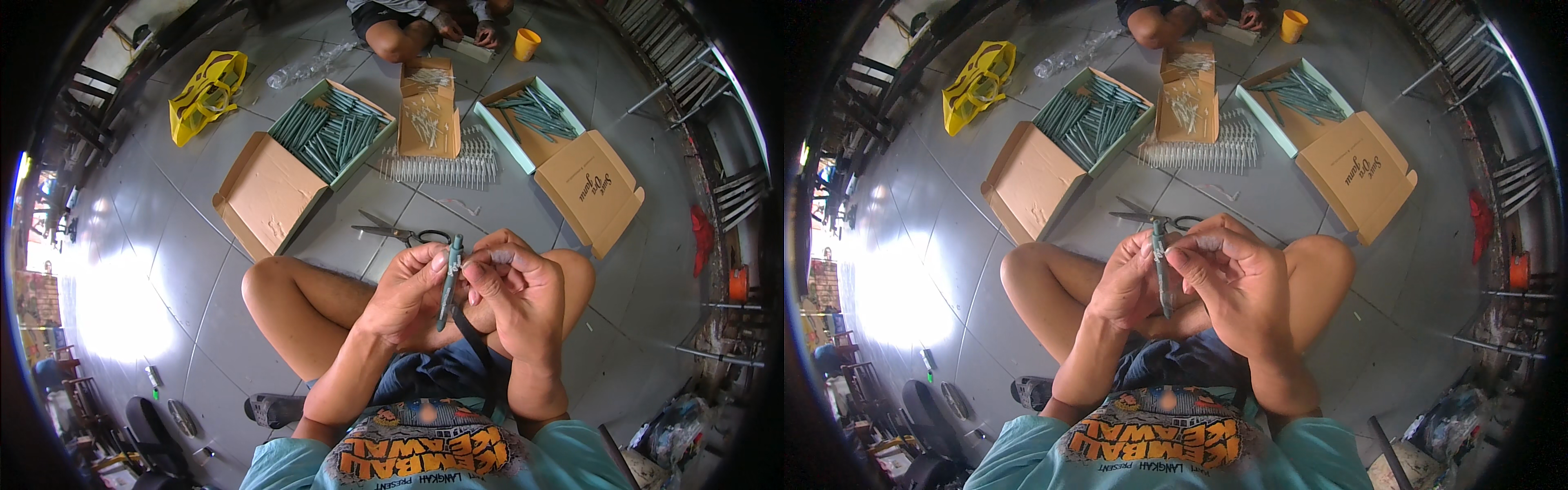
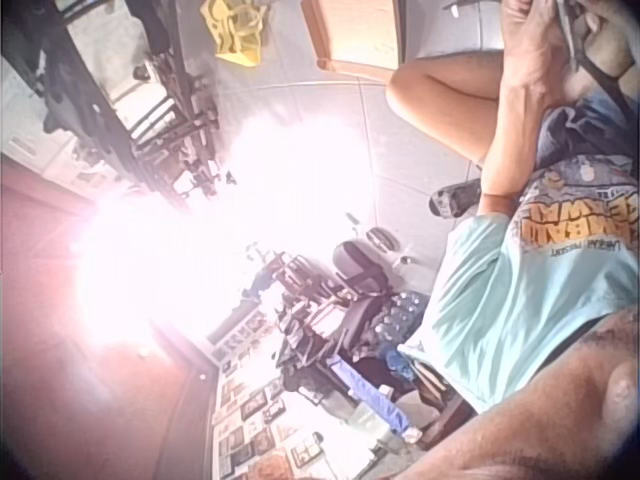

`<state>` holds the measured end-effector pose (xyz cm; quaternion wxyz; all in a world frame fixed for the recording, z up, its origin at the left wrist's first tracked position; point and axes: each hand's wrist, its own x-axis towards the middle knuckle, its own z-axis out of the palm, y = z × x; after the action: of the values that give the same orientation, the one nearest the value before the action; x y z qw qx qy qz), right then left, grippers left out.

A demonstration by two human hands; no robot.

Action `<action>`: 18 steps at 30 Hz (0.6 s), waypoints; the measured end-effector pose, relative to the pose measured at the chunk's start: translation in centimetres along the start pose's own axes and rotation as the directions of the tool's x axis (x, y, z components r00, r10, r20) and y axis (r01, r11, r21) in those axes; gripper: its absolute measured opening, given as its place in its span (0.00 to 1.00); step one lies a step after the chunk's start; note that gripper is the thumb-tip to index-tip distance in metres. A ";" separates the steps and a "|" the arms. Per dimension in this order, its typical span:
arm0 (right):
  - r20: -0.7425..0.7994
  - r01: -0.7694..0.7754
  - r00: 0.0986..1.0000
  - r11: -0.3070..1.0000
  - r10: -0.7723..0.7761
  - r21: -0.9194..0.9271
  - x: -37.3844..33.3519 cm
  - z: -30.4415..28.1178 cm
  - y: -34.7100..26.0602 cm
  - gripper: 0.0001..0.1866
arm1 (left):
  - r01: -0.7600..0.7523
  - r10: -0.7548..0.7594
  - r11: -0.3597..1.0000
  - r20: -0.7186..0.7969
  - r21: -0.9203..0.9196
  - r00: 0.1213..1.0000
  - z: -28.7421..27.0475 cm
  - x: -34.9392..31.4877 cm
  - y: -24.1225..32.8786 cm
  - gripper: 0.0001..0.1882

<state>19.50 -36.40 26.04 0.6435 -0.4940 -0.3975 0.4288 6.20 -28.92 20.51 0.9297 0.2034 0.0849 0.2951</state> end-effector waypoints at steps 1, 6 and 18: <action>-0.002 0.001 1.000 1.000 -0.001 0.000 0.0 0.0 0.0 0.05 | 0.000 0.000 1.000 0.007 0.003 1.000 0.0 0.0 0.0 0.10; 0.005 0.000 1.000 1.000 0.000 0.012 0.1 -0.1 0.2 0.04 | 0.011 -0.012 1.000 0.016 0.016 1.000 -0.2 0.1 -0.1 0.11; 0.035 -0.069 0.997 0.991 0.066 0.116 0.0 -0.3 0.3 0.04 | 0.022 -0.022 1.000 0.002 -0.016 1.000 -0.1 0.0 -0.2 0.13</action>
<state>19.78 -36.45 25.66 0.6502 -0.4619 -0.3645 0.4805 6.23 -29.04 20.38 0.9346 0.1951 0.0838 0.2853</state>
